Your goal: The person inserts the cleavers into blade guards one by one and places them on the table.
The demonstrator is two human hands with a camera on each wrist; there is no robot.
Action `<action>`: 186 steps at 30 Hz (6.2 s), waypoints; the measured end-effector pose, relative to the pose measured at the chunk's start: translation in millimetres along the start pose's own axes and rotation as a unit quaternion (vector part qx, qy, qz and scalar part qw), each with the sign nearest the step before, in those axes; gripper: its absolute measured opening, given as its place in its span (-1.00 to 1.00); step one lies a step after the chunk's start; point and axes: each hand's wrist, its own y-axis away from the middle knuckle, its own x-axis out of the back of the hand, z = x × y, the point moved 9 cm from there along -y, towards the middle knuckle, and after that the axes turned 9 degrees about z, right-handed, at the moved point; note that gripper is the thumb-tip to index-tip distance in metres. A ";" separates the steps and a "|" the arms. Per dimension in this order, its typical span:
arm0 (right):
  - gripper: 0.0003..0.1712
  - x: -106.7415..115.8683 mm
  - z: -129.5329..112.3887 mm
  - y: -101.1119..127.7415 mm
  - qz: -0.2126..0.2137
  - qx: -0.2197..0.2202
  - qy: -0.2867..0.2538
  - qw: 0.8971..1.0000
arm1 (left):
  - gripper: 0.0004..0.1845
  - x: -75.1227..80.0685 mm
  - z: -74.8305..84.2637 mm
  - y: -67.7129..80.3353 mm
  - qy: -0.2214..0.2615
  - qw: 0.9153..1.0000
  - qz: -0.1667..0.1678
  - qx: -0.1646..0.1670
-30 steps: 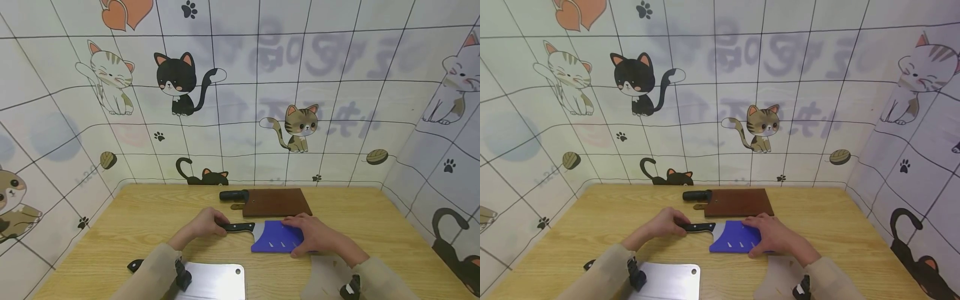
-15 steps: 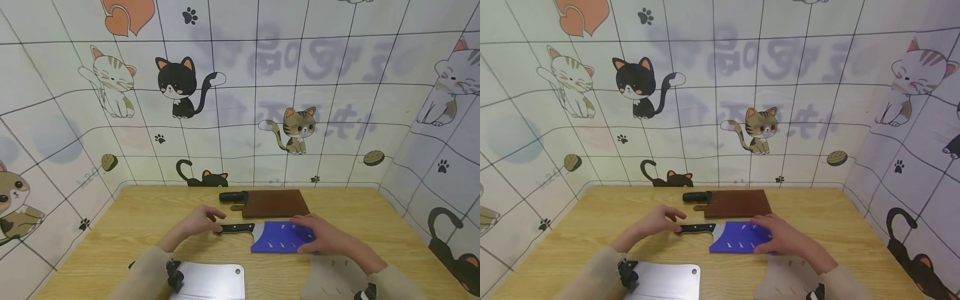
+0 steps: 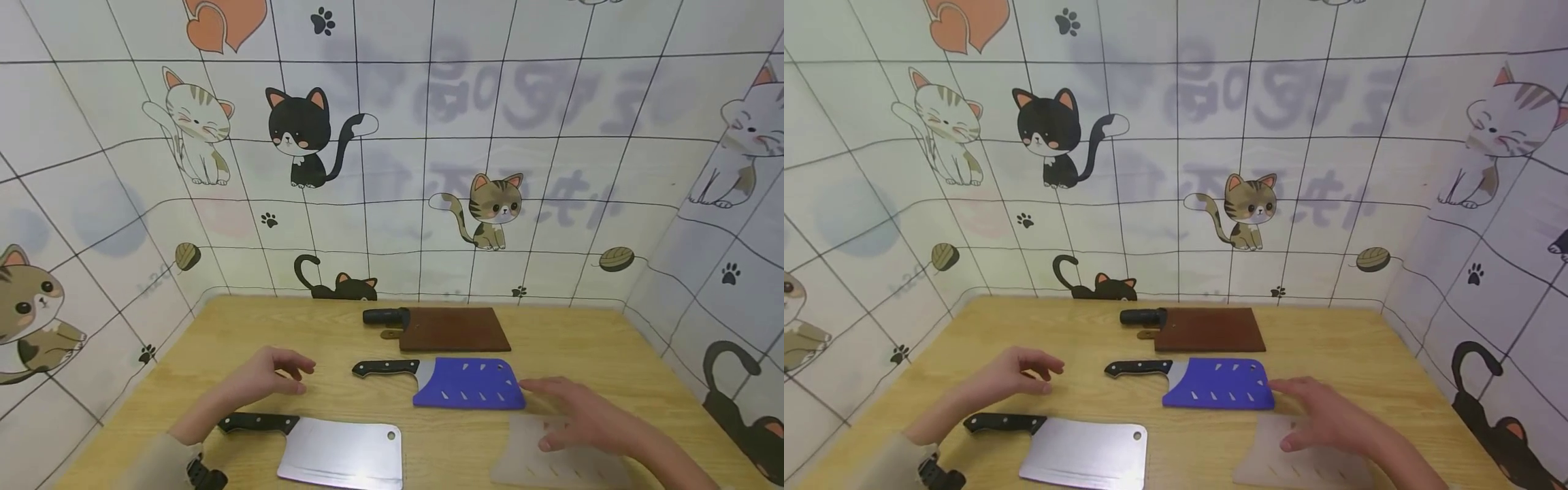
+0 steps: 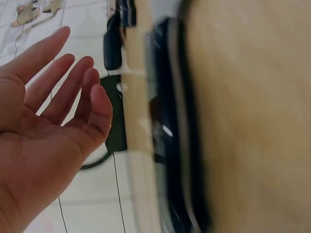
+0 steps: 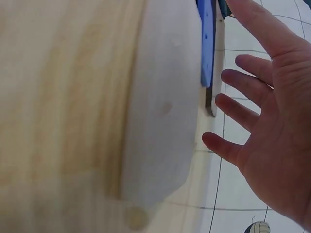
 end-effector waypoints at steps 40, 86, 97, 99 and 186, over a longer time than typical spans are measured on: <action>-0.02 -14.9 26.5 46.1 0.012 -0.024 0.033 0.999 | -0.69 18.3 -34.6 54.8 -0.005 0.996 -0.073 -0.049; -0.01 14.4 -47.5 -22.6 0.124 0.116 0.006 0.985 | -0.57 8.7 -7.1 -5.4 0.073 0.991 0.101 0.052; -0.01 10.5 -46.3 -22.2 0.116 0.108 -0.023 0.987 | -0.57 8.2 -8.7 -5.7 0.084 0.990 0.102 0.045; -0.01 9.4 -46.5 -22.1 0.113 0.110 -0.029 0.987 | -0.57 7.2 -9.2 -5.2 0.085 0.990 0.102 0.045; 0.08 -0.1 -61.2 -5.9 0.166 0.115 0.029 0.979 | -0.61 -46.3 21.3 -17.8 0.102 0.994 -0.032 0.002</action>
